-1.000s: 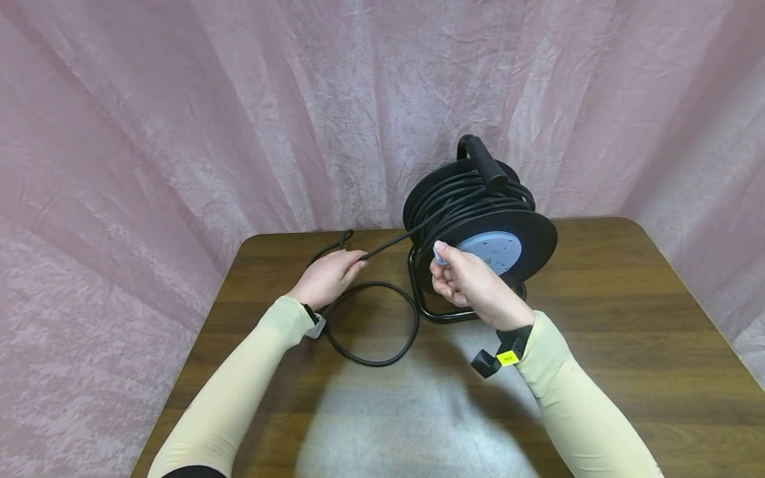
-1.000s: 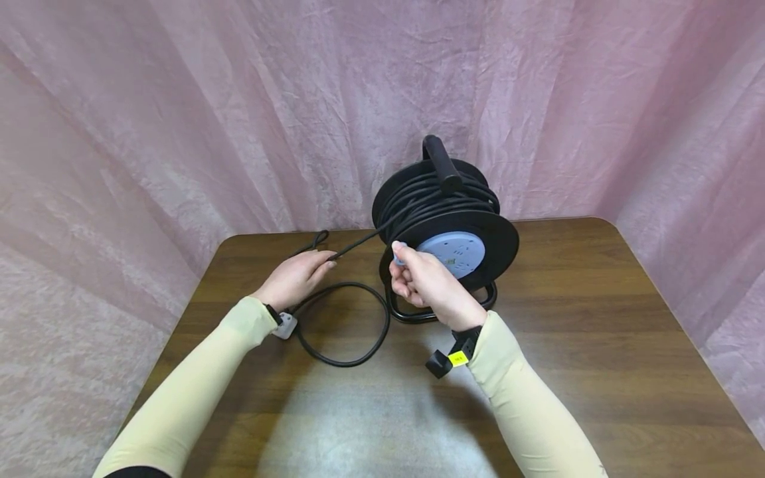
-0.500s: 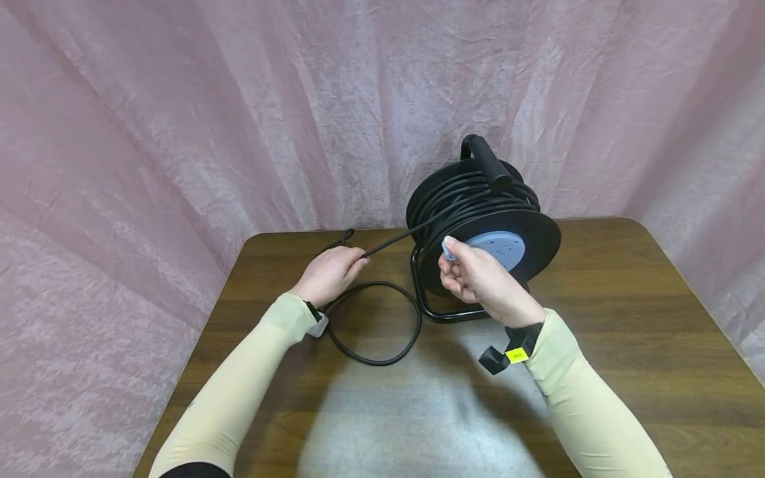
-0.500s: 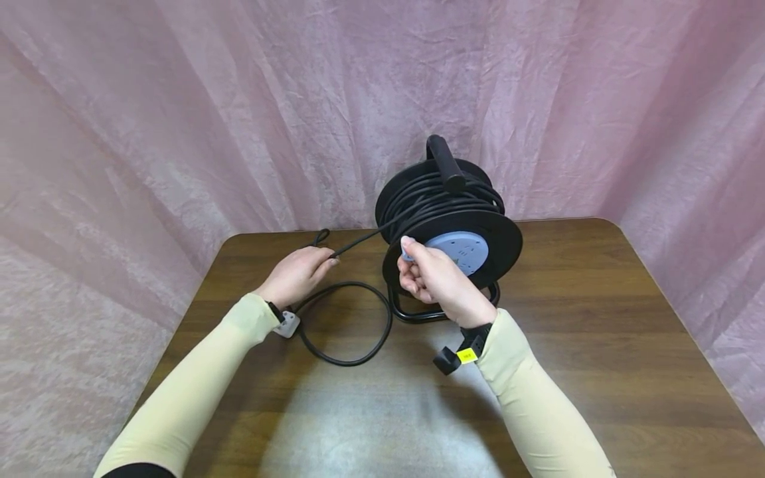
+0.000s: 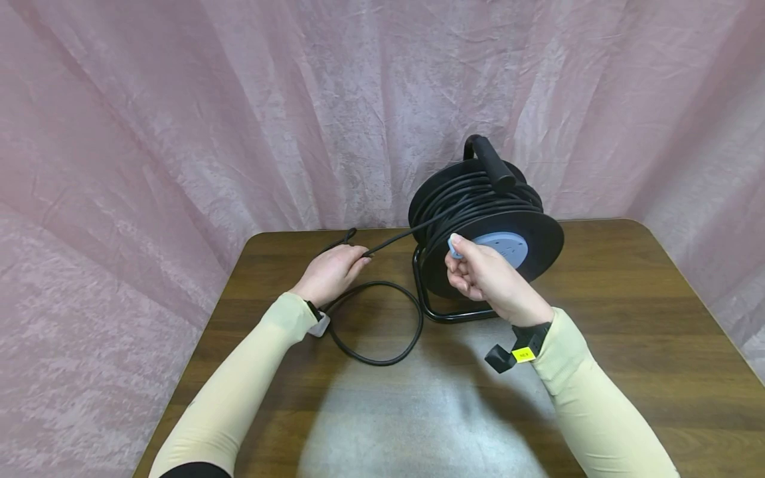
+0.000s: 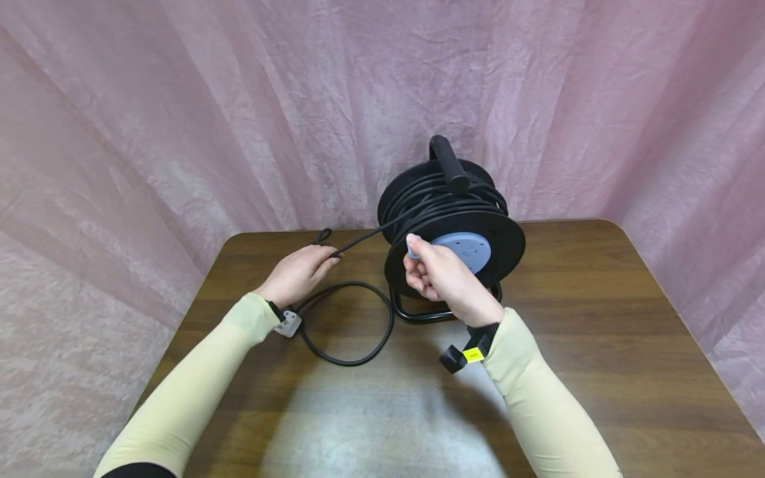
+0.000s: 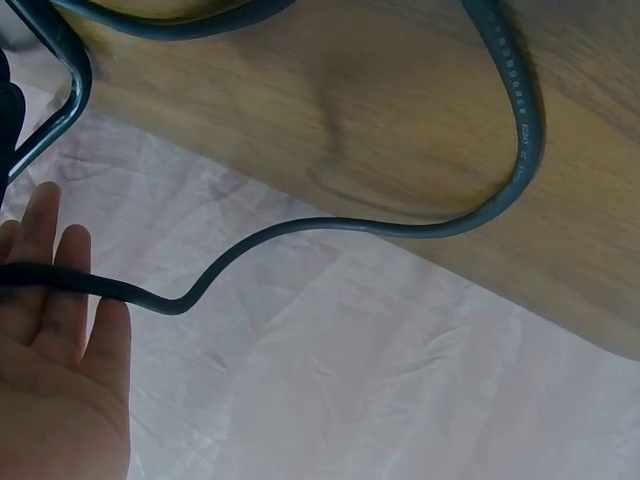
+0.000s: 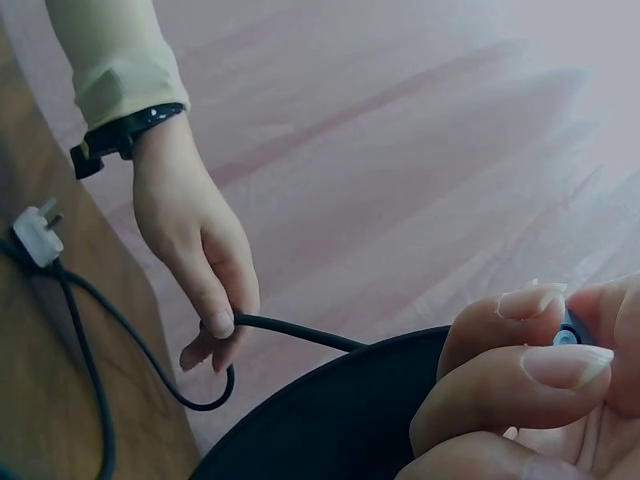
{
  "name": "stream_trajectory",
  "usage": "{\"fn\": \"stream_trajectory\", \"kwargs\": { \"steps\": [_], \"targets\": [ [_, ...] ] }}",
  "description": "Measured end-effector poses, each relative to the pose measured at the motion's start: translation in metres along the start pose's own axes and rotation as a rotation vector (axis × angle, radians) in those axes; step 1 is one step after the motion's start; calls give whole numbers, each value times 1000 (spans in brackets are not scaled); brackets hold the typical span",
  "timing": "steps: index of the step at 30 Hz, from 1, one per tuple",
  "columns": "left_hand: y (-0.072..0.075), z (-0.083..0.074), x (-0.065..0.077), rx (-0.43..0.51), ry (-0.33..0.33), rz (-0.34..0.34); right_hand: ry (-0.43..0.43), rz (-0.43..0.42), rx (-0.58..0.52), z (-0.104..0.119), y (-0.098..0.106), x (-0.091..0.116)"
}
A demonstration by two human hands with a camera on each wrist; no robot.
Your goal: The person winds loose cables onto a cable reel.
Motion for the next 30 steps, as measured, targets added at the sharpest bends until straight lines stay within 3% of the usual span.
{"fn": "stream_trajectory", "kwargs": {
  "steps": [21,30],
  "targets": [
    [8,-3,-2,-8,-24,-40,-21,-50,126,13,12,9],
    [15,-3,-1,-14,-18,-62,-37,-79,127,17,18,14]
  ]
}}
Point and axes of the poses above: each hand's wrist, its own x-axis away from the middle knuckle, its own y-axis out of the back of the hand, z = x × y, the point moved 2 cm from there along -x, towards the middle knuckle, and after that the axes turned 13 degrees about z, right-handed, at the moved point
